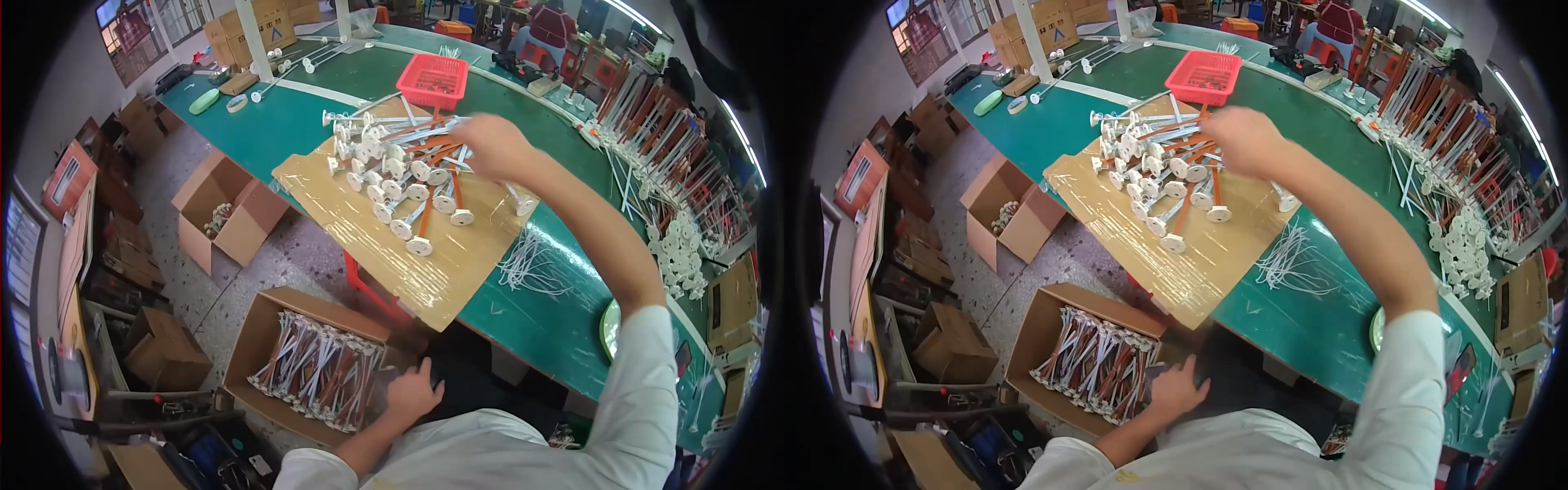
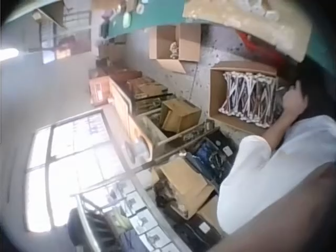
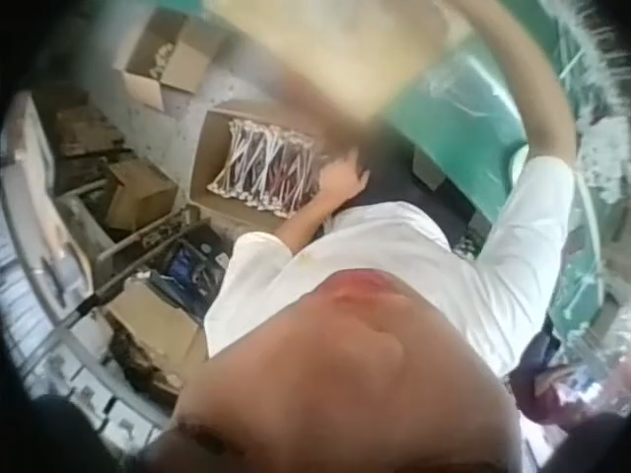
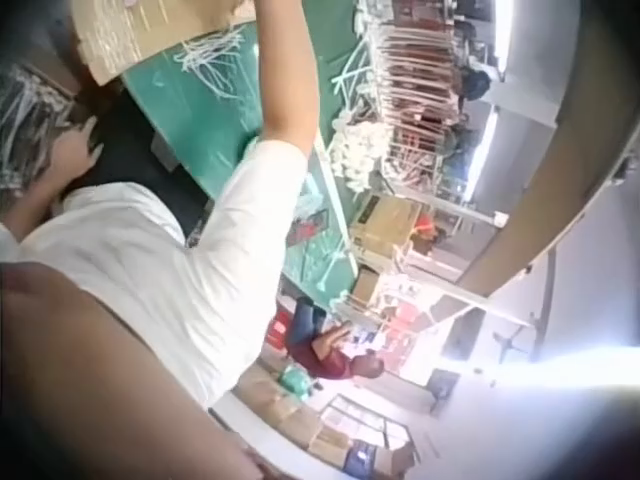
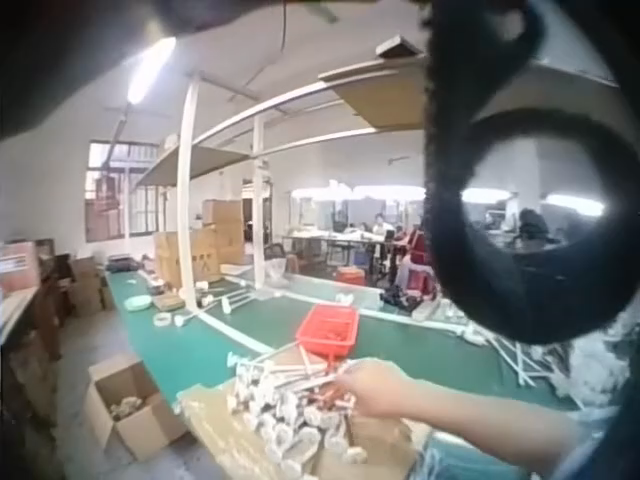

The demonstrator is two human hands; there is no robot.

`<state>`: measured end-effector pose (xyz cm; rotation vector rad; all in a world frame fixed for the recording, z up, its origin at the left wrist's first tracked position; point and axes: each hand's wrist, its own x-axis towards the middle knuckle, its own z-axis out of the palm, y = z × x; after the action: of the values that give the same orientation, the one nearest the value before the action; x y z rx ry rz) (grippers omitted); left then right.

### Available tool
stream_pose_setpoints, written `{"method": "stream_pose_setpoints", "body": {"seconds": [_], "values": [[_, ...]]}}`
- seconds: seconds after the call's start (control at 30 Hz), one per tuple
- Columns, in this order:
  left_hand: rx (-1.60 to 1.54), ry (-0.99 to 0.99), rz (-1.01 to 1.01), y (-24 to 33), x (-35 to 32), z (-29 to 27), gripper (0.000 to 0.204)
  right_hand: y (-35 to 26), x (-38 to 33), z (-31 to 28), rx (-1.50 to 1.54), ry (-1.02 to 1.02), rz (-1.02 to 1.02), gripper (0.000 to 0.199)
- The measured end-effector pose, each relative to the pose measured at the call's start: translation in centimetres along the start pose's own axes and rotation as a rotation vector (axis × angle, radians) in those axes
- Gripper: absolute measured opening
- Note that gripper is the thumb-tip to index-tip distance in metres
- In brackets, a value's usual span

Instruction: The recorder bundles LED strips with plastic bases together using a small tie.

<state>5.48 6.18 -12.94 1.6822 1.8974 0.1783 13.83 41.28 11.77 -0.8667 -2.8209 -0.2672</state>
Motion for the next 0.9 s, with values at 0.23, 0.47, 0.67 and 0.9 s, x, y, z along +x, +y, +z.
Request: {"method": "stream_pose_setpoints", "body": {"seconds": [0.23,0.47,0.67,0.9], "values": [[-0.001,0.053,-0.064,-0.1,0.8,0.8,0.059,2.9,9.8,6.9,0.148,-0.387,-0.226,0.099],[0.051,0.079,-0.084,-0.3,1.0,1.4,0.061,3.2,8.2,7.0,0.21,-0.113,-0.327,0.053],[0.066,0.055,-0.059,-0.5,1.5,1.6,0.06,3.5,7.2,7.8,0.097,0.106,-0.29,0.018],[0.066,-0.06,-0.098,0.7,1.4,-0.4,0.059,4.4,5.5,8.5,0.183,0.329,-0.366,0.028]]}}
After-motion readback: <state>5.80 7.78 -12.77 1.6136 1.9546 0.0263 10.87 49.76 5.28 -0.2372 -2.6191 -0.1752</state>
